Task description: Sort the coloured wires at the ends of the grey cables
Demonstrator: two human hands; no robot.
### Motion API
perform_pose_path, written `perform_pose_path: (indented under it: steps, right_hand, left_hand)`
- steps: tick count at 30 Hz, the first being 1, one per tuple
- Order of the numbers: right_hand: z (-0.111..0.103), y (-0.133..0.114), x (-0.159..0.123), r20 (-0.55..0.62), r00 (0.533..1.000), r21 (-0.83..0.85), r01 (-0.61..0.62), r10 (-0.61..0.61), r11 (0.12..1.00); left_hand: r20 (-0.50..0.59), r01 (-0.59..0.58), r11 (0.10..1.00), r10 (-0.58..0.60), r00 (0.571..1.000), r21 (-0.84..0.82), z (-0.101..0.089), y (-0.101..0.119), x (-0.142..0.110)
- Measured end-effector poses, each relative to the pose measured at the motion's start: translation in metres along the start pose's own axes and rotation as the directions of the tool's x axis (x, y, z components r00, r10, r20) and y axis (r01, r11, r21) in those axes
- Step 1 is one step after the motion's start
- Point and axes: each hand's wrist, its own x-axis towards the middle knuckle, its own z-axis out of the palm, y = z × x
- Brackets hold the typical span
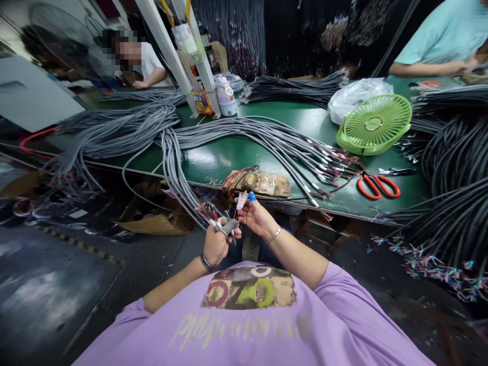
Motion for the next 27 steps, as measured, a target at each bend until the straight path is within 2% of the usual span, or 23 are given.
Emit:
perform_pose_path:
  steps: [4, 8, 11, 15, 17, 19, 21, 23, 25, 27]
  right_hand:
    - [-0.007, -0.001, -0.007, 0.013, 0.997, -0.106, -0.076, 0.078, 0.992]
    - [-0.006, -0.002, -0.018, 0.029, 0.988, -0.400, -0.128, 0.152, 0.907]
    - [-0.002, -0.003, -0.026, 0.069, 0.994, -0.592, -0.031, 0.089, 0.805]
    - [-0.001, 0.002, -0.028, 0.110, 0.994, -0.699, 0.067, 0.014, 0.712]
    - [-0.003, 0.005, -0.026, 0.067, 0.994, -0.682, 0.111, -0.089, 0.723]
    - [-0.007, 0.006, -0.022, -0.051, 0.972, -0.610, 0.150, -0.228, 0.778]
    - [-0.011, 0.003, -0.018, -0.183, 0.943, -0.492, 0.158, -0.279, 0.856]
    - [-0.012, -0.004, -0.015, -0.212, 0.951, -0.365, 0.136, -0.224, 0.921]
    - [-0.011, -0.011, -0.012, -0.149, 0.984, -0.279, 0.054, -0.099, 0.959]
    - [-0.008, -0.015, -0.009, -0.061, 0.998, -0.264, -0.023, 0.007, 0.964]
  left_hand:
    - [-0.016, -0.017, 0.999, 0.017, 1.000, 0.029, -0.009, -0.001, -0.007]
    - [-0.018, -0.025, 0.996, 0.026, 0.999, 0.084, -0.015, -0.007, -0.009]
    - [0.087, -0.038, 0.988, 0.025, 0.996, 0.152, -0.018, -0.011, -0.006]
    - [0.270, 0.033, 0.979, -0.088, 0.959, 0.204, -0.019, -0.008, -0.005]
    - [0.273, 0.037, 0.982, -0.087, 0.958, 0.183, -0.018, -0.005, -0.006]
    - [0.248, 0.008, 0.988, -0.047, 0.968, 0.155, -0.018, -0.001, -0.007]
    - [0.223, -0.003, 0.992, -0.025, 0.975, 0.126, -0.017, 0.002, -0.009]
    - [0.193, 0.014, 0.996, -0.031, 0.981, 0.090, -0.015, 0.006, -0.009]
    - [0.161, 0.035, 0.998, -0.042, 0.986, 0.047, -0.012, 0.010, -0.007]
    - [0.141, 0.048, 0.999, -0.049, 0.989, 0.009, -0.008, 0.014, -0.005]
